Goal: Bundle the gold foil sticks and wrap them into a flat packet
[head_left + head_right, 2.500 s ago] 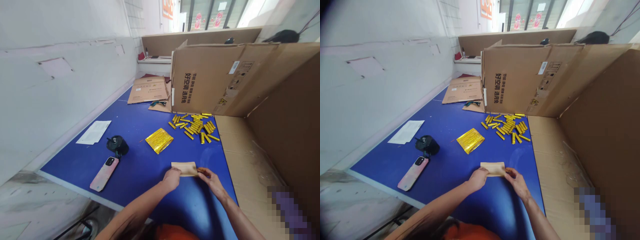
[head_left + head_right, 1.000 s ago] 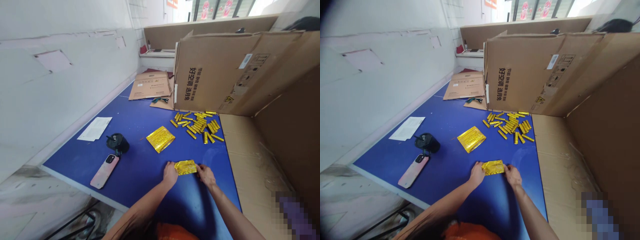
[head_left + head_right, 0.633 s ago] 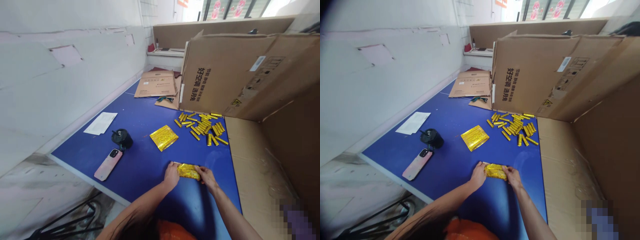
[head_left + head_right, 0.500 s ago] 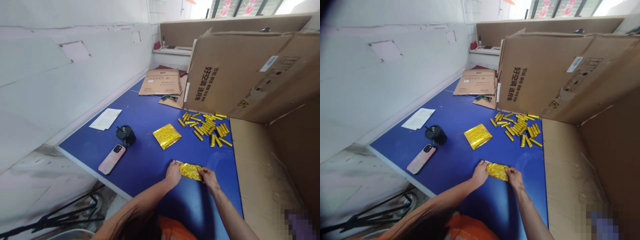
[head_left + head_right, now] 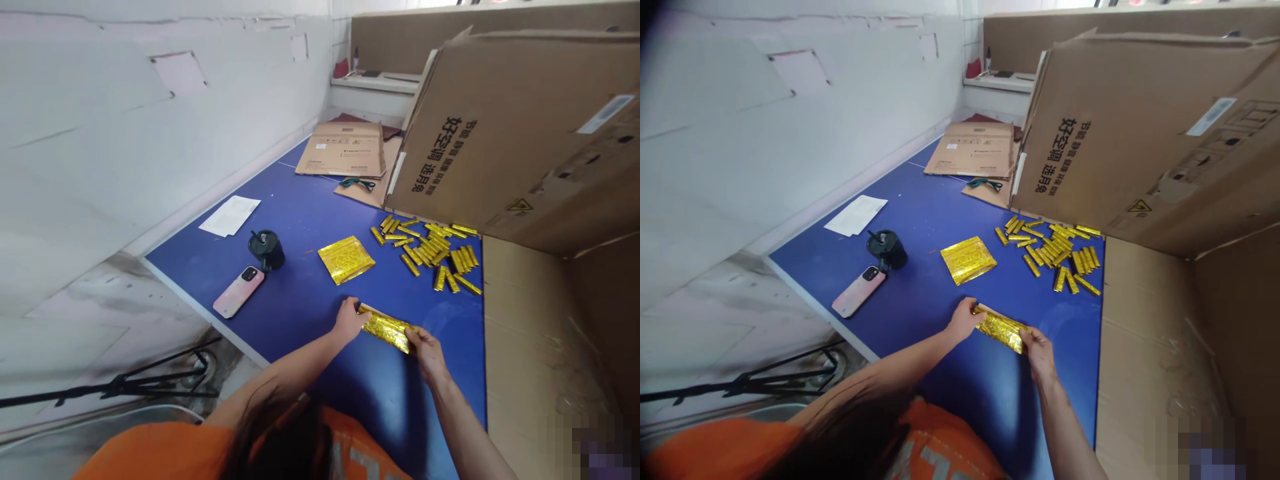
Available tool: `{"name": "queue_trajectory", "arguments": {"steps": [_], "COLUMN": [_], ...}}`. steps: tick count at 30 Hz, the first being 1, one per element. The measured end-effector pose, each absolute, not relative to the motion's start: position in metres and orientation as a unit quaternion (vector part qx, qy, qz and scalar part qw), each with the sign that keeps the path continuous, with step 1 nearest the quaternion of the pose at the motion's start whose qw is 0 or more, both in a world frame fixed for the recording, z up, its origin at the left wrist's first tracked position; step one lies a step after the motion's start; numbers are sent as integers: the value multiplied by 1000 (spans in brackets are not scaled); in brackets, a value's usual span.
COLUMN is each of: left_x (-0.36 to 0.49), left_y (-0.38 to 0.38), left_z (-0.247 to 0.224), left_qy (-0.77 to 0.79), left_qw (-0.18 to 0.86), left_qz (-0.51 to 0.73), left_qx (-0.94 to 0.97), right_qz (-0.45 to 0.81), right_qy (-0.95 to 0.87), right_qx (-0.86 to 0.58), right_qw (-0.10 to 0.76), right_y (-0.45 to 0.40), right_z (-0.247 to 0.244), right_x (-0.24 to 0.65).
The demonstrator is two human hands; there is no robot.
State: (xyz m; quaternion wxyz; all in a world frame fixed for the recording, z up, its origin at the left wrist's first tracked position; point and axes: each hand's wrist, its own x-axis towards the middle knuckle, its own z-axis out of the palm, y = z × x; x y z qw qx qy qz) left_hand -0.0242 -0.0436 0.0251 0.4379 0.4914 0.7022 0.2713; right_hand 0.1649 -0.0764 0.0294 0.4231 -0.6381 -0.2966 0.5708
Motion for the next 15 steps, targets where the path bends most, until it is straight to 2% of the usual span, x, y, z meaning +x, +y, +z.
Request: {"name": "queue_trajectory", "arguments": {"steps": [7,15], "left_x": [-26,-22], "left_y": [-39,-40], "left_z": [15,5], "left_qy": [647,651], "left_qw": [567,551], "left_qz": [294,286], "left_qx": [417,436], "right_qz": [573,485], "right_qy": [-305,-353], "right_qx": [-635,-709], "right_qw": [419,371], "right_y": [-76,-74], "right_z": [26,20], "right_x": [167,164]}}
